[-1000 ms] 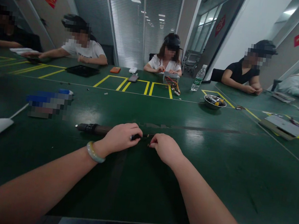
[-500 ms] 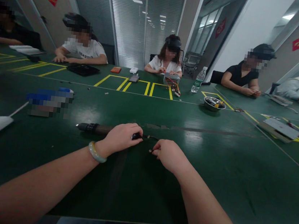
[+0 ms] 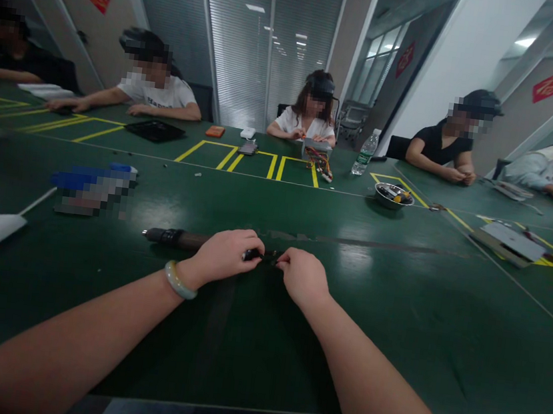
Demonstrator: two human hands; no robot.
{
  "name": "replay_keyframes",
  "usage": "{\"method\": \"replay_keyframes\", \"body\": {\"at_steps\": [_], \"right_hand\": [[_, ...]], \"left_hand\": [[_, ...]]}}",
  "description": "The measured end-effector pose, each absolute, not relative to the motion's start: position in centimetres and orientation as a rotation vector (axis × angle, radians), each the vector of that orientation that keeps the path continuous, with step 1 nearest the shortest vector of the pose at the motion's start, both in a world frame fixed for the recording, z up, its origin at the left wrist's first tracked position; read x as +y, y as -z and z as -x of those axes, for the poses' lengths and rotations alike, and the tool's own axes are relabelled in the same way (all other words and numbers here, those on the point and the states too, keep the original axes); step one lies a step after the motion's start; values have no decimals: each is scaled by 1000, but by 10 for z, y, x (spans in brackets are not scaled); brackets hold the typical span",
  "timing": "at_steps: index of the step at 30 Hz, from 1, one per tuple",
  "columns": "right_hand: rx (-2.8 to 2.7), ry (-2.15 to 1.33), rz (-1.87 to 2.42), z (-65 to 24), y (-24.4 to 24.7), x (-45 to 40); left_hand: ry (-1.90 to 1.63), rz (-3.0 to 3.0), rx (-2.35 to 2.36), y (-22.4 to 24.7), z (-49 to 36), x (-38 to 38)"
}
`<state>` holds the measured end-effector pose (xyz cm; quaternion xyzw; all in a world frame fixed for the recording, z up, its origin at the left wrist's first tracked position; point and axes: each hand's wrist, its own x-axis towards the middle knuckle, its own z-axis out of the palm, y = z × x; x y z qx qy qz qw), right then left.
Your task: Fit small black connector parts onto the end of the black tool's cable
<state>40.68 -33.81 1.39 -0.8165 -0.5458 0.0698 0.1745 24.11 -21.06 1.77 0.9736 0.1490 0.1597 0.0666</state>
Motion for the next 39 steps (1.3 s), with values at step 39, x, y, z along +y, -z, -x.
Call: {"method": "replay_keyframes", "body": {"at_steps": [39], "right_hand": [[-1606, -104, 2087, -394, 15, -303]], "left_hand": [[-536, -2963, 484, -10, -245, -206]]}}
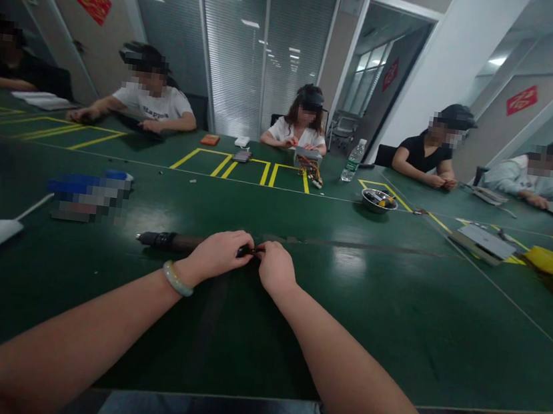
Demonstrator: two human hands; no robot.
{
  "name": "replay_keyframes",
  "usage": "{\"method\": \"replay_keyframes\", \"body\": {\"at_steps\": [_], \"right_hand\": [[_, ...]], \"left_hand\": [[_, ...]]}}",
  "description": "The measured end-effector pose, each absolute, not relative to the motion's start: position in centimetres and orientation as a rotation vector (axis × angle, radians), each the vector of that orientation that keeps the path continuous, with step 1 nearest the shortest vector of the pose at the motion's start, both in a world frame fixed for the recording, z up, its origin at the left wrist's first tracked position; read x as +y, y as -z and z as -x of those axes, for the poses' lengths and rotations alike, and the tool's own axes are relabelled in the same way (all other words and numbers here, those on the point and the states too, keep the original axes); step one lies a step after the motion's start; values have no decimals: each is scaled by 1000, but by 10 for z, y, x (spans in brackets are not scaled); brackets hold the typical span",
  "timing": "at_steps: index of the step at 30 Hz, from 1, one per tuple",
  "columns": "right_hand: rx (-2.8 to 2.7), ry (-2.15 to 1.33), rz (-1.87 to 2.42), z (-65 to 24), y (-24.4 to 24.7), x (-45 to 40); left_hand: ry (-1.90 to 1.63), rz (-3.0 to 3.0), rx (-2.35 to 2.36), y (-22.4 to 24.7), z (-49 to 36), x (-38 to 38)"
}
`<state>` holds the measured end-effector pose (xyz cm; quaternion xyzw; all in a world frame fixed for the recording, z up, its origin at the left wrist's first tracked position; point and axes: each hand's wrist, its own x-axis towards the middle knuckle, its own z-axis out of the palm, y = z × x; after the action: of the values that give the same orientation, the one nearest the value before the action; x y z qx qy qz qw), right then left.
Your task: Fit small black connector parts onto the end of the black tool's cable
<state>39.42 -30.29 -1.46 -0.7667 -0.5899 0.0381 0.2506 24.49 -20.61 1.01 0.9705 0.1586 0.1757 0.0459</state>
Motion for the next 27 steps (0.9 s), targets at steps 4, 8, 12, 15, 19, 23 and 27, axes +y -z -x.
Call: {"method": "replay_keyframes", "body": {"at_steps": [4, 8, 12, 15, 19, 23, 27], "right_hand": [[-1601, -126, 2101, -394, 13, -301], [-1622, -91, 2107, -394, 10, -303], [-1614, -141, 2116, -397, 11, -302], [-1574, -155, 2146, -400, 13, -296], [-1529, -139, 2180, -412, 8, -293], [-1452, -184, 2302, -455, 2, -316], [-1285, -192, 2491, -545, 7, -387]], "left_hand": [[-661, -2914, 488, -13, -245, -209], [-862, -2888, 379, -25, -241, -222], [-677, -2866, 37, -27, -235, -234], [-371, -2807, -239, -21, -232, -236], [-292, -2776, -215, -18, -229, -231], [-267, -2780, -188, -21, -225, -225], [-239, -2790, -183, -18, -225, -221]]}}
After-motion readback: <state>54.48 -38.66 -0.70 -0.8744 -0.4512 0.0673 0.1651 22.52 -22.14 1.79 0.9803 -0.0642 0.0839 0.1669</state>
